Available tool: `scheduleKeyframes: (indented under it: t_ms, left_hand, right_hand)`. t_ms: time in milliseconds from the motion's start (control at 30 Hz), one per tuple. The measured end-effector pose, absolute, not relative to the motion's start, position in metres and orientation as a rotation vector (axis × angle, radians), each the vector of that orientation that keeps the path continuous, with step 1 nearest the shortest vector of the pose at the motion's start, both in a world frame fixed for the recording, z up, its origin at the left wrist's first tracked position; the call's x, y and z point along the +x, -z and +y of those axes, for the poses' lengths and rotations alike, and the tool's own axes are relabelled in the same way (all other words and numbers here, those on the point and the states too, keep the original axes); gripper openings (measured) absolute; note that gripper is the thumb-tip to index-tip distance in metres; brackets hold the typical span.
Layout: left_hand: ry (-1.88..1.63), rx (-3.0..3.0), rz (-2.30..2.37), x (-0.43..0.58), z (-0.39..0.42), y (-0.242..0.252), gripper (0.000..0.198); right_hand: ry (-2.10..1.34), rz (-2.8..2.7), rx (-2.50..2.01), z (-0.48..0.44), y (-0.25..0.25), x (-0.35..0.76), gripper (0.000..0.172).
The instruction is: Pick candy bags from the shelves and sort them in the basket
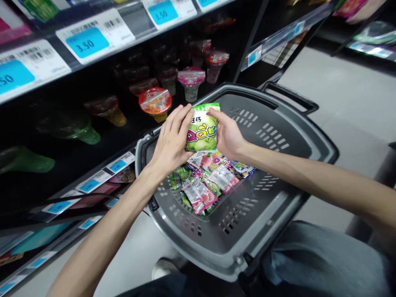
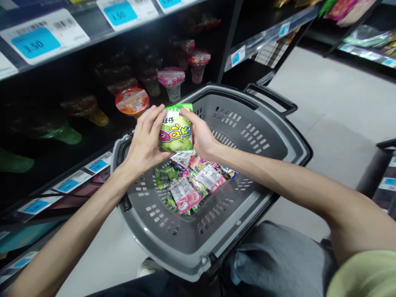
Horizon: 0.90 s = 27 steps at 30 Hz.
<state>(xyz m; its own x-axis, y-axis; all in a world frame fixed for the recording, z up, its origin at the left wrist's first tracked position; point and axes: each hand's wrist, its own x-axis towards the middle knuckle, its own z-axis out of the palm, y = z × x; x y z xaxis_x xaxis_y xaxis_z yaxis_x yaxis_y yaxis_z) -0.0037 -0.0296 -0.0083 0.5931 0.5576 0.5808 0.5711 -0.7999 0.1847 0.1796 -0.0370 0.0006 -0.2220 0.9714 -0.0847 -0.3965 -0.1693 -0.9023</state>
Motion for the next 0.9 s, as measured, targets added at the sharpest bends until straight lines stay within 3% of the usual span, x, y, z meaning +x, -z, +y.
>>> scheduleKeyframes:
  t_ms: [900]
  left_hand:
    - [1.034, -2.733, -1.101, -0.0016, -0.0388, 0.0014, 0.077]
  right_hand:
    - [-1.633, -1.04, -0.75, -0.0444, -0.0097, 0.1773, 0.047]
